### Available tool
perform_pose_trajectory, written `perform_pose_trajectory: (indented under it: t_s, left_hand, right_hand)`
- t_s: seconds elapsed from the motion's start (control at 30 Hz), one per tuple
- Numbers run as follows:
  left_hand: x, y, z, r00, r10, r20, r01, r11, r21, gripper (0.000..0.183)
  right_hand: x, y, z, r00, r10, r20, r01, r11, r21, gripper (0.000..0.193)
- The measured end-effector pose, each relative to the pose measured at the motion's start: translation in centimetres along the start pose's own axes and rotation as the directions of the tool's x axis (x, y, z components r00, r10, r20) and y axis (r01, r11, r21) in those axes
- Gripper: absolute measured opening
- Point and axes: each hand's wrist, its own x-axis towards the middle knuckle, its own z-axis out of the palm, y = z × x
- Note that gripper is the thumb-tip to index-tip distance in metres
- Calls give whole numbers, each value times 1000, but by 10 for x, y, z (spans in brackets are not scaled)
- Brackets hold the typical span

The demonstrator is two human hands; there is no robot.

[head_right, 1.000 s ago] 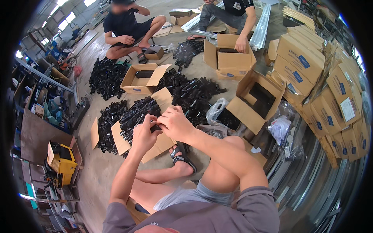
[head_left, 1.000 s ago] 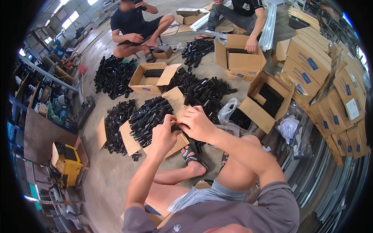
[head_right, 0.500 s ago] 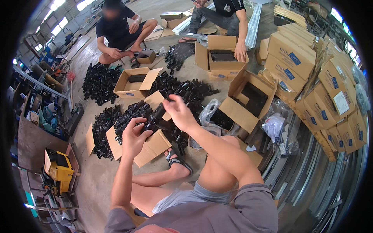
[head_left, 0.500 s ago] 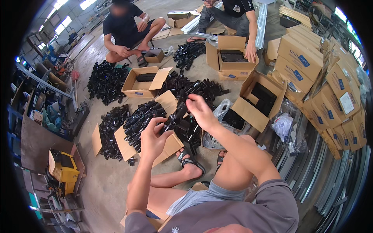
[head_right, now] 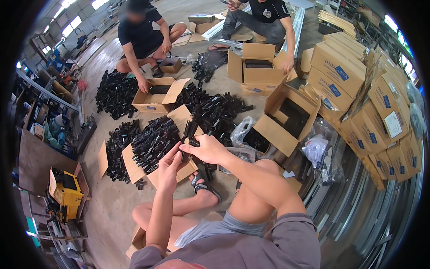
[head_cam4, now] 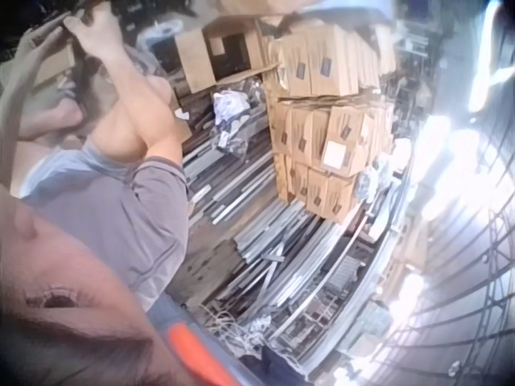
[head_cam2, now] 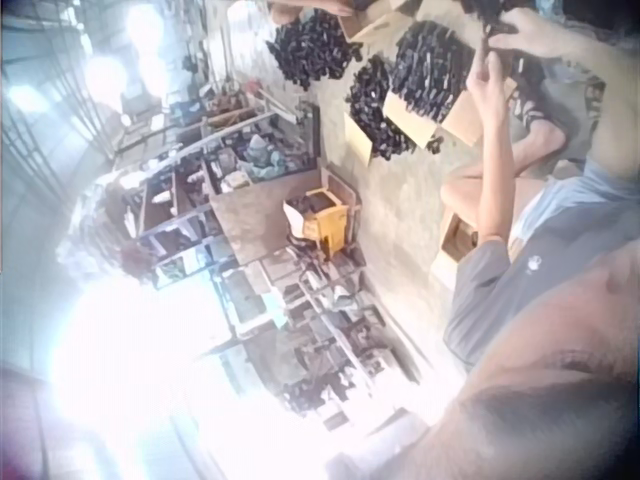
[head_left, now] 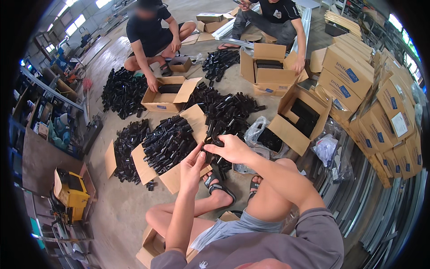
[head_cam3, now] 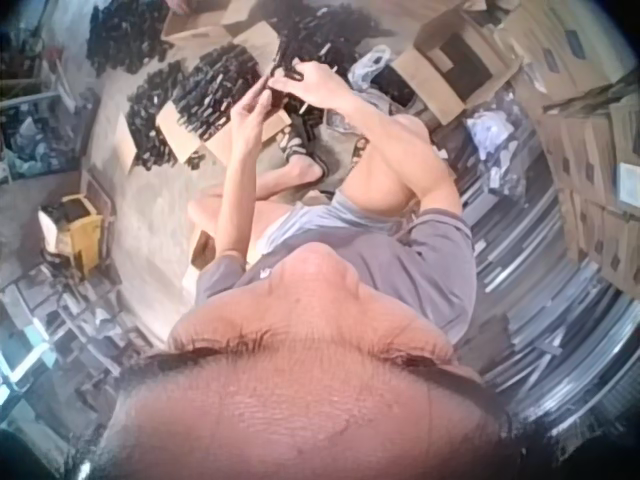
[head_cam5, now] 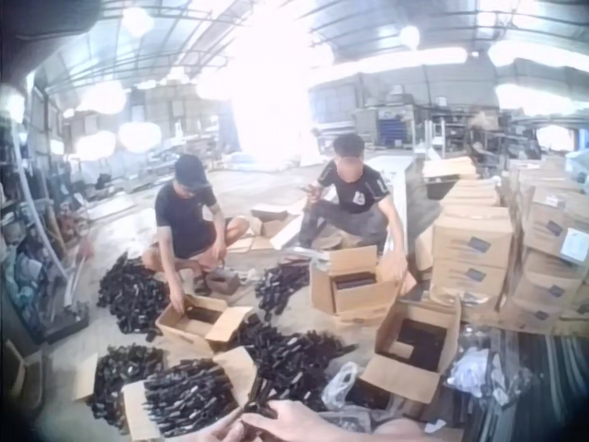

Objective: The person inserts small metal pins into black plastic components by hand.

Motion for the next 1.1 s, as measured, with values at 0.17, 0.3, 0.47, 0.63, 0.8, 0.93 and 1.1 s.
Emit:
perform_pose_trajectory:
  t_s: [0.17,0.3,0.47,0.63,0.8,0.93,1.1]
  left_hand:
    - [2,-7,-1,999,-43,-30,45,998,50,42]
    - [0,-11,9,996,-24,-87,26,1000,15,40]
    - [5,-26,8,994,-31,-109,25,998,-54,40]
    - [-1,-24,3,984,-175,-42,173,984,-50,42]
    - [-1,-35,8,977,-214,24,215,973,-84,49]
    - [-4,-37,6,963,-266,37,264,916,-303,43]
    - [-3,-42,0,943,-331,39,319,860,-398,41]
  right_hand:
    - [-4,-4,-2,1000,-15,-9,15,1000,-26,61]
    - [-3,-5,-2,999,52,-4,-52,997,-49,63]
    - [-7,-14,-9,991,136,5,-134,982,-134,70]
    - [-1,-7,0,991,128,-47,-136,930,-340,78]
    - [-2,-7,-14,979,203,-32,-204,942,-265,73]
    - [2,4,-8,985,171,22,-160,954,-254,57]
    - [1,-6,-15,978,185,93,-166,969,-183,55]
